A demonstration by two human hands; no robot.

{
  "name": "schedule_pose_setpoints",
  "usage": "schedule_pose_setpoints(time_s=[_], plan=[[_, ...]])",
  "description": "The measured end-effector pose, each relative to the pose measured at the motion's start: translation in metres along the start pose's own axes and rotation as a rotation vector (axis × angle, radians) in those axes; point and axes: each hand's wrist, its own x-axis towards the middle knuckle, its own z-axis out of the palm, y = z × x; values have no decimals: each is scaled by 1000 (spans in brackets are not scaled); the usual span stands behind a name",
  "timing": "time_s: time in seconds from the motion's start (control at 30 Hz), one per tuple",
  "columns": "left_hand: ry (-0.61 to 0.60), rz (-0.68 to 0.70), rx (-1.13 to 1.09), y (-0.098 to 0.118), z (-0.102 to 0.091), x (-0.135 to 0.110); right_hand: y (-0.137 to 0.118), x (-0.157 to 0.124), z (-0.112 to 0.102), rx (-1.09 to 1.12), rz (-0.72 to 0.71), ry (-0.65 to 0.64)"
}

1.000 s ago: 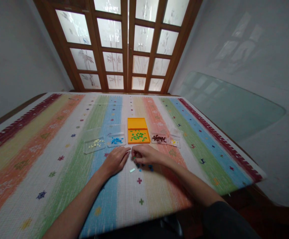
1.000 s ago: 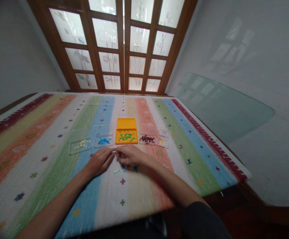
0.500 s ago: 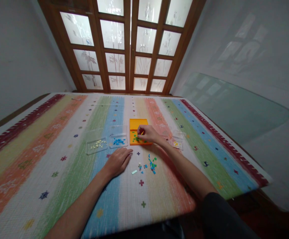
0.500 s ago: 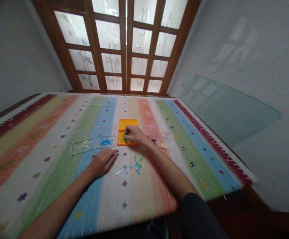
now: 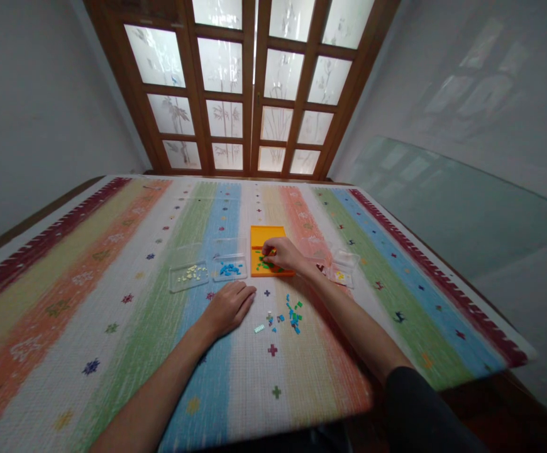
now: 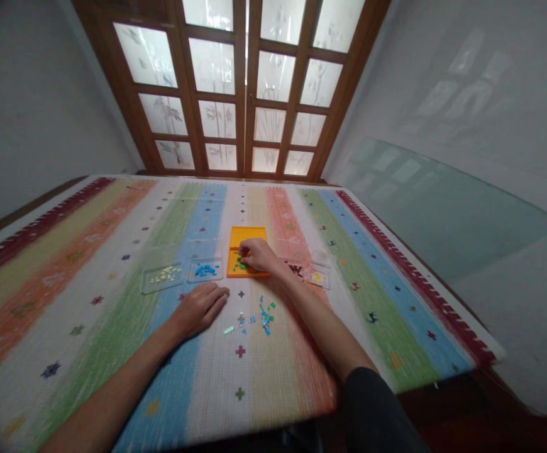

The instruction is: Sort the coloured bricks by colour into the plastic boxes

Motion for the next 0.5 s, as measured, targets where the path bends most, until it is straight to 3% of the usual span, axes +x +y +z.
schedule_pose_setpoints(time_s=[0.5], plan=[[-22, 10, 13, 0, -2, 2, -6, -5, 5, 55, -53, -13]])
